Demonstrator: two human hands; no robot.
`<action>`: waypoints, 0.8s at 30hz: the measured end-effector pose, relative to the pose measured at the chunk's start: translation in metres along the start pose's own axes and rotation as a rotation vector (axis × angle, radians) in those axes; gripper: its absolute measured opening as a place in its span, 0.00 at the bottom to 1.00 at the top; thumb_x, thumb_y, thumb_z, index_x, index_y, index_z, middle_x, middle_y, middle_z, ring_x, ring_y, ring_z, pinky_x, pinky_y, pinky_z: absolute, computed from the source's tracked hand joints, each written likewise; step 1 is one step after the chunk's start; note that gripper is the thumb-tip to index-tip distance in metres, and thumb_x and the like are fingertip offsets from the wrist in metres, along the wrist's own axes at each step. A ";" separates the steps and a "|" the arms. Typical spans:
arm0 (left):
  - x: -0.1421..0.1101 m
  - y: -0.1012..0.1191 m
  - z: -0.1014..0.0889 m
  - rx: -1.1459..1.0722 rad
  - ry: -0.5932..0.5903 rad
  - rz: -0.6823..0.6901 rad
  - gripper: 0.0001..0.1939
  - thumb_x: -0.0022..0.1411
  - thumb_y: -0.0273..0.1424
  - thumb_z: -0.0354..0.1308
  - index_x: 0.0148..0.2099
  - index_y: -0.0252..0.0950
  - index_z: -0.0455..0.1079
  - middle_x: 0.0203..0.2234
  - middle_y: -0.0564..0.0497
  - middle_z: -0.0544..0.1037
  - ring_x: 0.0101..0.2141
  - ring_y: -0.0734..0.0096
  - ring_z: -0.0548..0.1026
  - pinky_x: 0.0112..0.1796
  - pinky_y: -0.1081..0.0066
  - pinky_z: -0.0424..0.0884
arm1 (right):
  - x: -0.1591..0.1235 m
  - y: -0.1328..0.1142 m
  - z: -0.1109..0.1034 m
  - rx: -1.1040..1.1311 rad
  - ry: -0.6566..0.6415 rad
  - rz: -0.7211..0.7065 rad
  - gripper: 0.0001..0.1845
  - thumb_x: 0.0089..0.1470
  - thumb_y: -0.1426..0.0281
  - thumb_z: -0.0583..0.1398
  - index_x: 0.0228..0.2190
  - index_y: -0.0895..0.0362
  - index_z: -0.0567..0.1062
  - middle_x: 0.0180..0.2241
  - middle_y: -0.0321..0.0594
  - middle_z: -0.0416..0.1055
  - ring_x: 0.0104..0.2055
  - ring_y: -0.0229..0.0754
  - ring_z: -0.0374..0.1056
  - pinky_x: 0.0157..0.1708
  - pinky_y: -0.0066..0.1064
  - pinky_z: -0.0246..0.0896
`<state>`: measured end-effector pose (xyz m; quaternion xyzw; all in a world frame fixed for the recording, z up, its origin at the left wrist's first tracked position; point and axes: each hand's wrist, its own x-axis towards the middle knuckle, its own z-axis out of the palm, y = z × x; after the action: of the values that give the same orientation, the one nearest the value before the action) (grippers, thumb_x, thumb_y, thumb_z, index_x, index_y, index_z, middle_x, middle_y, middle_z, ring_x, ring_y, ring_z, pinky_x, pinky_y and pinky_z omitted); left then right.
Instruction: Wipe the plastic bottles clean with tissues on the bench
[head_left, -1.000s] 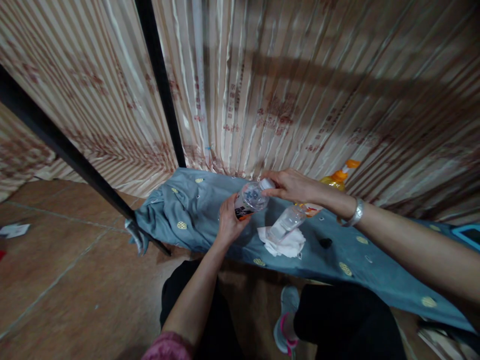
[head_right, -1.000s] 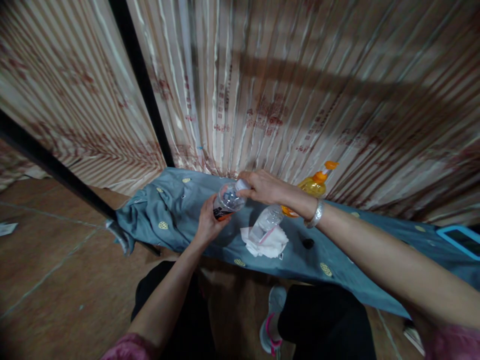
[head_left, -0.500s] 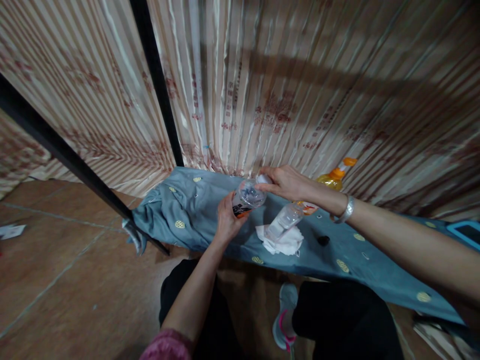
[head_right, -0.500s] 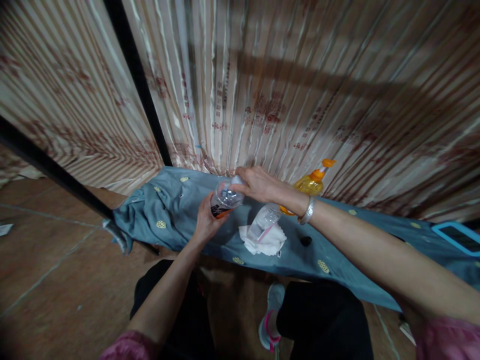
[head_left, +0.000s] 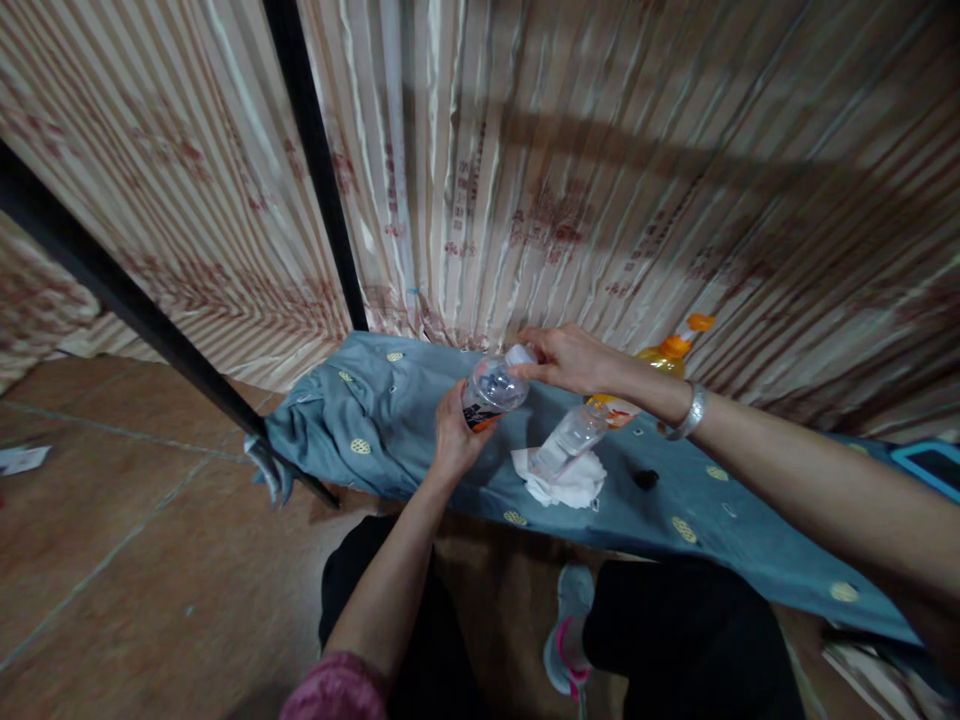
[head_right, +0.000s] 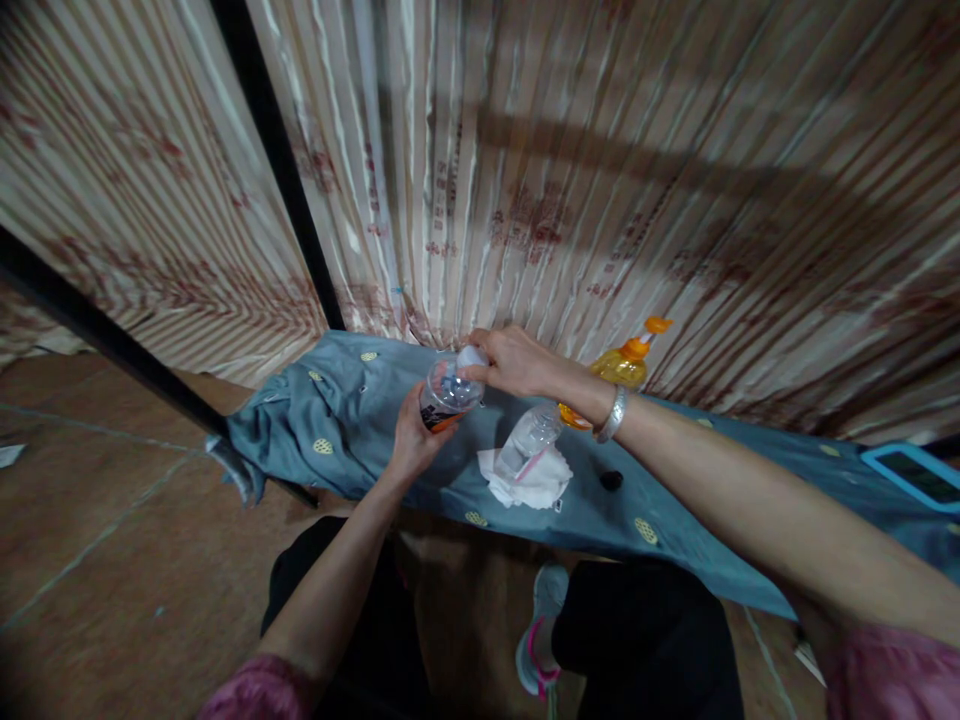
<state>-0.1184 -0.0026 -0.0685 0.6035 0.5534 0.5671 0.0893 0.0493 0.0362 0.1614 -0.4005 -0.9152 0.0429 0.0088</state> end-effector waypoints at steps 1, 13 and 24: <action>0.000 -0.001 0.001 -0.009 0.001 -0.008 0.43 0.48 0.29 0.73 0.65 0.36 0.61 0.55 0.38 0.77 0.55 0.46 0.77 0.59 0.46 0.72 | 0.002 -0.003 0.000 -0.027 0.003 0.021 0.19 0.66 0.61 0.63 0.46 0.66 0.77 0.30 0.43 0.75 0.31 0.43 0.70 0.31 0.29 0.52; 0.018 -0.009 -0.002 -0.132 0.085 -0.230 0.41 0.45 0.29 0.75 0.61 0.37 0.64 0.58 0.38 0.72 0.61 0.47 0.71 0.62 0.50 0.68 | -0.004 -0.005 -0.012 0.063 0.173 0.115 0.34 0.65 0.59 0.65 0.63 0.67 0.65 0.45 0.52 0.81 0.46 0.55 0.78 0.42 0.36 0.65; 0.028 -0.006 -0.009 -0.178 0.092 -0.385 0.54 0.42 0.29 0.77 0.69 0.39 0.56 0.63 0.39 0.71 0.64 0.49 0.71 0.65 0.55 0.66 | -0.138 0.052 0.031 0.410 0.547 0.404 0.37 0.56 0.45 0.61 0.55 0.59 0.73 0.40 0.49 0.81 0.34 0.51 0.78 0.37 0.43 0.72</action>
<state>-0.1355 0.0169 -0.0530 0.4498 0.6098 0.6130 0.2236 0.1793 -0.0321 0.1284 -0.5592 -0.7544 0.1173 0.3232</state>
